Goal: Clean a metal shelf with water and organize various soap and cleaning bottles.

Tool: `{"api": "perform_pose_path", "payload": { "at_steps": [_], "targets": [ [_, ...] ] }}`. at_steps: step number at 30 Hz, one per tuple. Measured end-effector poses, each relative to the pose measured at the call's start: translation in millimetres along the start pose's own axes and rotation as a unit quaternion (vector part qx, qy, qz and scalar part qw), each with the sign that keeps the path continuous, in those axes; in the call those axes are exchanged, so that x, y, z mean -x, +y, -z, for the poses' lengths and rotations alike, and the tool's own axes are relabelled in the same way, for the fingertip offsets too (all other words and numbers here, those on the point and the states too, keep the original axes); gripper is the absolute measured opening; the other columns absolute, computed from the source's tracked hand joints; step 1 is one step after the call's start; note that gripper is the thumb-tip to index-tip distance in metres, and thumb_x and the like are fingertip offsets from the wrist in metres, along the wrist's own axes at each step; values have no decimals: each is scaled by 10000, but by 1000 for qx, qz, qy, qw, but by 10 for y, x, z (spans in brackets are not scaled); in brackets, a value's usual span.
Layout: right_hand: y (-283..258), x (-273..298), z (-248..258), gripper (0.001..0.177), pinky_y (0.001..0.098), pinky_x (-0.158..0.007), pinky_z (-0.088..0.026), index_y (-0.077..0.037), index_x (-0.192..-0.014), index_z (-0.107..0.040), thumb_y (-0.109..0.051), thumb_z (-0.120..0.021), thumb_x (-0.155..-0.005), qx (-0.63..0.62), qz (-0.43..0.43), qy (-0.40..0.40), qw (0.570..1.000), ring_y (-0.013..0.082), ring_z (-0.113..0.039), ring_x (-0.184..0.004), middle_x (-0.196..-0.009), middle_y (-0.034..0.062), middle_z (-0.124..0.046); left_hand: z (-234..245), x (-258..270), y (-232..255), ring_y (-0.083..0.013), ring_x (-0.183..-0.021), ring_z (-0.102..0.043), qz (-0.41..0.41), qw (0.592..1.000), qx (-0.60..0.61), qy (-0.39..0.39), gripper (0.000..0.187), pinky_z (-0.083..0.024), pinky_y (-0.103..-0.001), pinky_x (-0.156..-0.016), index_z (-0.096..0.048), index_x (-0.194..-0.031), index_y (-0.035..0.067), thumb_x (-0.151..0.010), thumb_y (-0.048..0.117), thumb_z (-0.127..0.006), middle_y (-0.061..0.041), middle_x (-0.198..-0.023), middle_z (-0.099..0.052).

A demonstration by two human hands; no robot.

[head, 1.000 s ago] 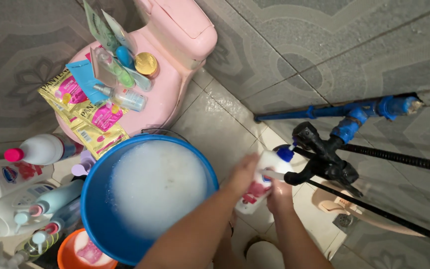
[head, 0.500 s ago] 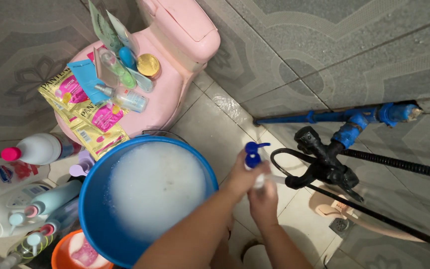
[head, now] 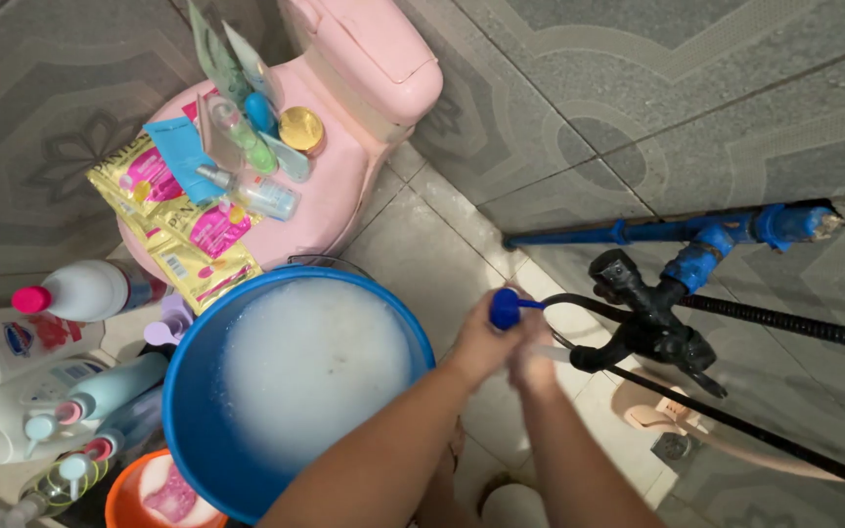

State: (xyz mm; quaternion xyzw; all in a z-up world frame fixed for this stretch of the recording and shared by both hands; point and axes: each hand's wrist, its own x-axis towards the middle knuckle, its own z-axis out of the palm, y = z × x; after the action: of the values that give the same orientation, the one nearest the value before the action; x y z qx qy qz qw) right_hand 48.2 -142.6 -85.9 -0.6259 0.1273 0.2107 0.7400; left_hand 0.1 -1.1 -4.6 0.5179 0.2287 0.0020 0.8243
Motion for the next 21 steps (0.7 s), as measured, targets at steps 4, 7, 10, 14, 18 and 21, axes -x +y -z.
{"api": "perform_pose_path", "payload": {
  "at_steps": [4,7,10,14,18,21],
  "targets": [
    [-367,819,-780,597,307,-1154,-360,-50,-1550,-369,-388,-332,-1059,127,101,-3,987,207,-459,-1394,-1520,93,-481,74,-89,-341,-173,-965,-689,-50,997,49,-12,368,-571,-318,-889,-652,-1138,55,-801,97,-793,-73,-1047,-736],
    [-452,1071,-903,506,334,-1150,-390,-14,-1528,-418,-286,-303,-1118,227,160,0,961,240,-508,-1372,-1473,151,-540,109,-14,-156,-196,-939,-690,-41,998,41,-19,300,-573,-336,-865,-675,-1077,25,-802,88,-776,-98,-1001,-739],
    [-496,970,-880,697,390,-1127,-334,53,-1551,-216,-44,-575,-962,379,325,-65,864,302,-397,-1395,-1520,216,-383,120,78,117,-230,-916,-688,31,999,-39,-5,375,-568,-363,-835,-668,-1095,36,-761,132,-810,-120,-992,-724],
    [-255,465,-528,512,349,-1041,-476,-14,-1426,-513,-47,-627,-928,201,151,-29,967,233,-603,-1187,-1290,131,-624,219,105,162,-338,-1084,-675,-14,980,-194,-31,513,-521,-417,-974,-606,-1225,42,-775,184,-806,-194,-1149,-696],
    [-149,234,-462,479,350,-905,-553,-136,-1369,-488,-78,-633,-916,103,59,-7,993,215,-665,-1023,-1132,111,-664,415,210,632,-374,-1184,-624,-33,960,-273,-45,749,-448,-457,-1036,-487,-1436,72,-784,272,-797,-214,-1255,-656],
    [42,41,-376,336,329,-952,-515,-33,-1343,-591,-83,-634,-1013,131,107,21,985,176,-619,-1063,-1199,70,-634,702,271,758,-382,-1187,-611,-144,947,-285,13,560,-458,-465,-1022,-619,-1324,94,-821,273,-788,-210,-1276,-647]
  ]
}}
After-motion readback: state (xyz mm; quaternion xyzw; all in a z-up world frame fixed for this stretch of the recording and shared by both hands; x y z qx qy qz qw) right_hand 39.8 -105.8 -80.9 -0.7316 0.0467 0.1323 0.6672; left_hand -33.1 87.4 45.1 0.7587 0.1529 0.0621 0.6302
